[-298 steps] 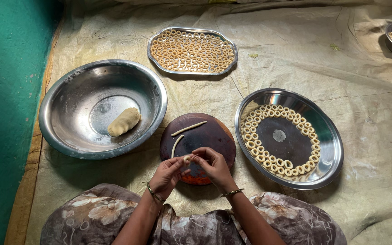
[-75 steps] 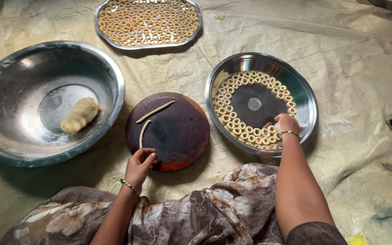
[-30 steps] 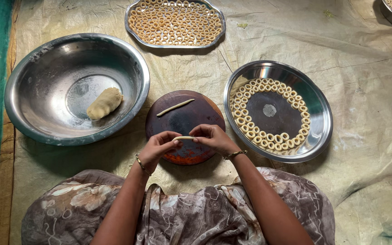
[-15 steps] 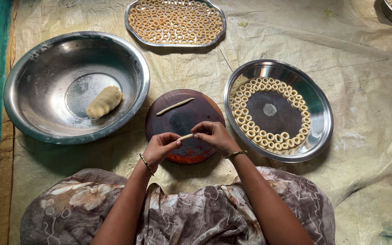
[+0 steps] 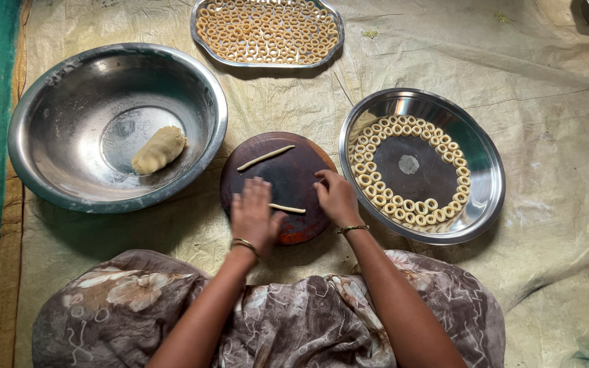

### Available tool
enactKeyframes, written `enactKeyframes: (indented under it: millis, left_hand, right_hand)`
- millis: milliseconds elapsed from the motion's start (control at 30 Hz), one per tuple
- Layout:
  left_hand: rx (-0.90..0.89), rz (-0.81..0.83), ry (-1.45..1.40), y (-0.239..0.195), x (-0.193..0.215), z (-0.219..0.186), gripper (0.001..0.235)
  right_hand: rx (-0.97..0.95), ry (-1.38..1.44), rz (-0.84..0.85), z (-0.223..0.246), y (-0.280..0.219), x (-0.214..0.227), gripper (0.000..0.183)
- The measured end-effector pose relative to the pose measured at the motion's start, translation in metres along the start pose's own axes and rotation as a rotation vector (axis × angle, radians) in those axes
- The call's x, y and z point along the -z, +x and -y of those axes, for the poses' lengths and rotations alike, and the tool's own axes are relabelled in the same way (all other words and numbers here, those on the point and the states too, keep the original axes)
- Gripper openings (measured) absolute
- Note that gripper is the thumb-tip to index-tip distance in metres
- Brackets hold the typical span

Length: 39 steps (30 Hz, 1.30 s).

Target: The person rolls dough into thin ropes on a wooden board, then shapes them into small rings and places them on a metal tray. The process is repeated continuously to form a circular pattern of rings.

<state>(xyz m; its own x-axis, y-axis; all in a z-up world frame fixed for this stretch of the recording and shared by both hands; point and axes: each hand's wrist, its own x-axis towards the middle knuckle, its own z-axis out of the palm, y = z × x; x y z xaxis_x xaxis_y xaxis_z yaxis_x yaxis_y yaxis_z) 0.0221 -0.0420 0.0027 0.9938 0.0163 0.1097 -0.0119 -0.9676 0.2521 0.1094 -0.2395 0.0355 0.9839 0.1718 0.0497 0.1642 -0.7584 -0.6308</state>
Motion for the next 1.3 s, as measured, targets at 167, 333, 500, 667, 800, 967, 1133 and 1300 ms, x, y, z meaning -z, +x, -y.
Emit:
enactKeyframes:
  millis: [167,333,500,667,800,967,1133,1300]
  left_hand:
    - [-0.180,0.344,0.187,-0.007,-0.007,-0.033,0.098]
    - [-0.183,0.499,0.268,-0.026,0.008,-0.038,0.099]
    - [-0.111,0.590,0.190,-0.052,0.017,-0.046,0.099]
    - [-0.075,0.495,0.153,-0.022,-0.001,-0.046,0.099]
    - [-0.076,0.390,0.145,0.023,-0.023,-0.045,0.100]
    - [-0.037,0.281,0.131,0.074,-0.039,-0.047,0.101]
    - [-0.144,0.296,0.161,0.048,-0.036,-0.042,0.103]
    - [-0.189,0.500,0.197,-0.025,-0.011,-0.036,0.106]
  right_hand:
    - [0.030,0.043,-0.060,0.001,0.000,0.008,0.024]
    - [0.040,0.019,-0.063,0.004,0.001,0.009,0.023]
    - [0.031,0.009,-0.065,0.006,0.002,0.010,0.022]
    - [0.029,0.013,-0.073,0.006,0.005,0.011,0.022]
    - [0.040,0.008,-0.081,0.003,0.011,0.013,0.024]
    - [0.030,-0.086,-0.075,-0.001,0.013,0.014,0.027]
    - [-0.015,-0.121,0.008,-0.005,0.010,0.014,0.028]
    - [0.031,-0.138,0.005,0.002,0.007,0.010,0.027]
